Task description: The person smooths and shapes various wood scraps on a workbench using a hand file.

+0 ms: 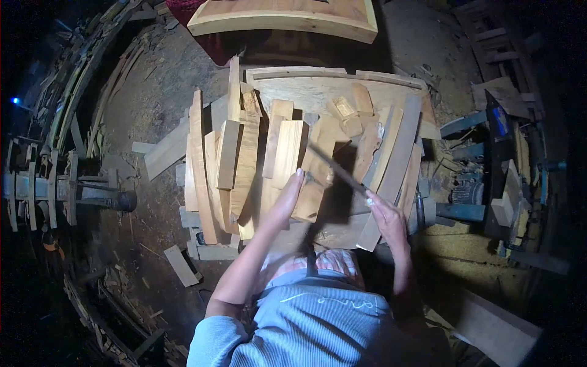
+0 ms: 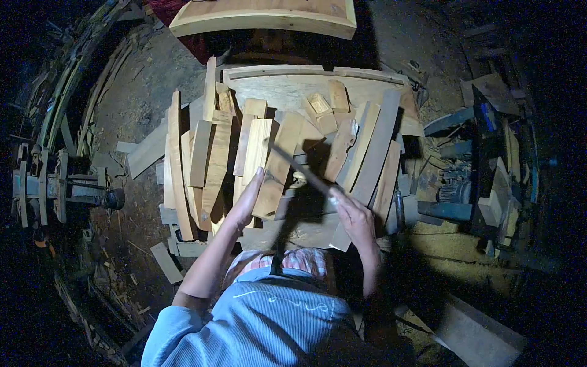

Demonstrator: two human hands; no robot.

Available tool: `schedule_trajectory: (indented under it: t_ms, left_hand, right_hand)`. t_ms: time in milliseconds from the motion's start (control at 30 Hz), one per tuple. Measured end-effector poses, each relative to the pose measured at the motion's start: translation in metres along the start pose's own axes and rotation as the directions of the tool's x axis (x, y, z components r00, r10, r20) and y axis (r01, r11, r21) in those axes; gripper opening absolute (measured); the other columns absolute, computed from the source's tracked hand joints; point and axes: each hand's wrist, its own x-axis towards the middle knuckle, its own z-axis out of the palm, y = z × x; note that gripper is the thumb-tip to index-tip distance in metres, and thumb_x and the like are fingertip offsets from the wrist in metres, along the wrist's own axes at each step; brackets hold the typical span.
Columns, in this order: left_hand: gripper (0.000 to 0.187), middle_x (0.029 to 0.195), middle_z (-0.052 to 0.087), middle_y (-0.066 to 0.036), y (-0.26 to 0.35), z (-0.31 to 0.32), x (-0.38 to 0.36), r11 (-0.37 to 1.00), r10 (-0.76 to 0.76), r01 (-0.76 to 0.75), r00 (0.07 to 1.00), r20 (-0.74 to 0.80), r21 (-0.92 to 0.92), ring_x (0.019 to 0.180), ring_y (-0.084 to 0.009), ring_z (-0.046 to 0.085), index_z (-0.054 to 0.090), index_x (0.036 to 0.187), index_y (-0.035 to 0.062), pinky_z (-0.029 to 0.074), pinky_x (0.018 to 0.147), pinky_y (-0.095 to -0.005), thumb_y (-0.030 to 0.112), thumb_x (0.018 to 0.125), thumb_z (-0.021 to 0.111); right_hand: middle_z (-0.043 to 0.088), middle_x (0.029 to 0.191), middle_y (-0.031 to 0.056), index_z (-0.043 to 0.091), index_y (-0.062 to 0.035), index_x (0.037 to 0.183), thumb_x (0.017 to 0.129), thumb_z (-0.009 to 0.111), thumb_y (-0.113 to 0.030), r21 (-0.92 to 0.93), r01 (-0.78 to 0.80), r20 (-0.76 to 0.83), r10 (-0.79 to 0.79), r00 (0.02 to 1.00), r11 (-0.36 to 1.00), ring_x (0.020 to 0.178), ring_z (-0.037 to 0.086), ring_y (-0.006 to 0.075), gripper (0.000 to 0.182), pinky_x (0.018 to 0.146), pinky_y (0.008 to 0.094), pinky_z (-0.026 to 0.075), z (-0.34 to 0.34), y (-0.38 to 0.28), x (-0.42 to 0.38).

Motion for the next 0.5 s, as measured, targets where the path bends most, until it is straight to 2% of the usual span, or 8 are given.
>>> schedule_trajectory:
  t_ms: [67, 133, 200, 267, 333, 433, 467, 500]
  left_hand:
    - [0.068, 0.139, 0.029, -0.015, -0.013, -0.006, 0.002, 0.997, 0.078, -0.078, 0.997, 0.014, 0.004, 0.131, -0.0237, 0.023, 0.027, 0.134, -0.0029, 0.017, 0.106, -0.0312, 0.051, 0.092, 0.028]
    - [0.066, 0.138, 0.031, -0.016, -0.014, -0.01, 0.004, 0.99, 0.126, -0.129, 0.99, 0.057, 0.056, 0.13, -0.0234, 0.026, 0.027, 0.134, -0.0029, 0.017, 0.107, -0.0311, 0.049, 0.093, 0.028]
    - [0.068, 0.137, 0.032, -0.016, 0.006, 0.003, -0.019, 0.987, 0.134, -0.131, 0.991, -0.025, 0.09, 0.128, -0.022, 0.029, 0.028, 0.133, -0.0031, 0.022, 0.105, -0.0315, 0.051, 0.093, 0.026]
    - [0.071, 0.112, 0.054, -0.014, 0.006, 0.001, -0.03, 0.968, 0.064, -0.046, 0.996, 0.065, -0.246, 0.096, -0.0228, 0.058, 0.039, 0.126, 0.002, 0.049, 0.08, -0.0313, 0.061, 0.088, 0.028]
    - [0.083, 0.092, 0.055, -0.016, -0.038, -0.02, -0.008, 0.762, -0.1, 0.3, 0.93, 0.352, -0.574, 0.056, -0.0269, 0.056, 0.047, 0.113, 0.0075, 0.051, 0.052, -0.0363, 0.078, 0.074, 0.029]
    - [0.069, 0.098, 0.055, -0.023, -0.005, -0.019, -0.018, 0.408, 0.354, 0.476, 0.704, 0.615, -0.779, 0.076, -0.037, 0.059, 0.045, 0.117, 0.0015, 0.051, 0.064, -0.0414, 0.06, 0.084, 0.032]
    - [0.069, 0.098, 0.055, -0.023, -0.003, -0.015, -0.021, 0.404, 0.36, 0.468, 0.708, 0.607, -0.786, 0.076, -0.037, 0.059, 0.045, 0.117, 0.0015, 0.051, 0.064, -0.0414, 0.06, 0.084, 0.032]
    - [0.065, 0.101, 0.055, -0.022, 0.005, -0.008, -0.029, 0.452, 0.194, 0.323, 0.874, 0.445, -0.831, 0.083, -0.036, 0.059, 0.044, 0.118, 0.0004, 0.051, 0.07, -0.0421, 0.055, 0.085, 0.034]
  right_hand:
    - [0.061, 0.082, 0.0112, 0.059, -0.0161, 0.114, 0.081, 0.059, -0.011, -0.094, 0.081, 0.296, -0.05, 0.954, 0.992, 0.065, 0.06, 0.0252, 0.033, 0.058, 0.0357, 0.048, -0.007, -0.012, -0.002]
    - [0.061, 0.079, 0.0091, 0.058, -0.0192, 0.115, 0.083, 0.059, -0.015, -0.141, 0.218, 0.285, -0.171, 0.943, 0.966, 0.058, 0.057, 0.021, 0.032, 0.056, 0.0352, 0.047, -0.002, -0.003, 0.002]
    - [0.062, 0.087, 0.0096, 0.057, -0.0207, 0.118, 0.087, 0.055, -0.019, -0.097, -0.167, 0.023, 0.17, 0.985, 0.981, 0.061, 0.058, 0.0179, 0.031, 0.058, 0.0345, 0.047, 0.002, 0.019, 0.011]
    - [0.063, 0.096, 0.0095, 0.056, -0.02, 0.119, 0.09, 0.05, -0.021, -0.027, -0.326, -0.064, 0.324, 0.944, 0.945, 0.072, 0.062, 0.016, 0.029, 0.065, 0.0314, 0.049, -0.003, 0.03, 0.022]
    - [0.063, 0.104, 0.0097, 0.056, -0.0175, 0.119, 0.091, 0.049, -0.019, 0.127, -0.138, -0.266, 0.167, 0.949, 0.982, 0.085, 0.062, 0.0153, 0.029, 0.075, 0.0285, 0.048, -0.005, 0.028, 0.026]
    - [0.062, 0.107, 0.0113, 0.056, -0.0099, 0.117, 0.088, 0.051, -0.014, 0.219, -0.167, -0.091, 0.19, 0.978, 0.961, 0.095, 0.061, 0.018, 0.03, 0.082, 0.0268, 0.046, 0.015, 0.03, 0.008]
    - [0.061, 0.108, 0.0123, 0.056, -0.0078, 0.117, 0.087, 0.053, -0.012, 0.177, -0.161, 0.056, 0.153, 0.987, 0.971, 0.097, 0.061, 0.0193, 0.031, 0.082, 0.0272, 0.046, 0.019, 0.028, 0.003]
    - [0.061, 0.108, 0.0128, 0.056, -0.0077, 0.116, 0.085, 0.054, -0.01, 0.182, -0.113, 0.078, 0.1, 0.992, 0.977, 0.096, 0.061, 0.0194, 0.031, 0.082, 0.028, 0.047, 0.019, 0.013, 0.002]
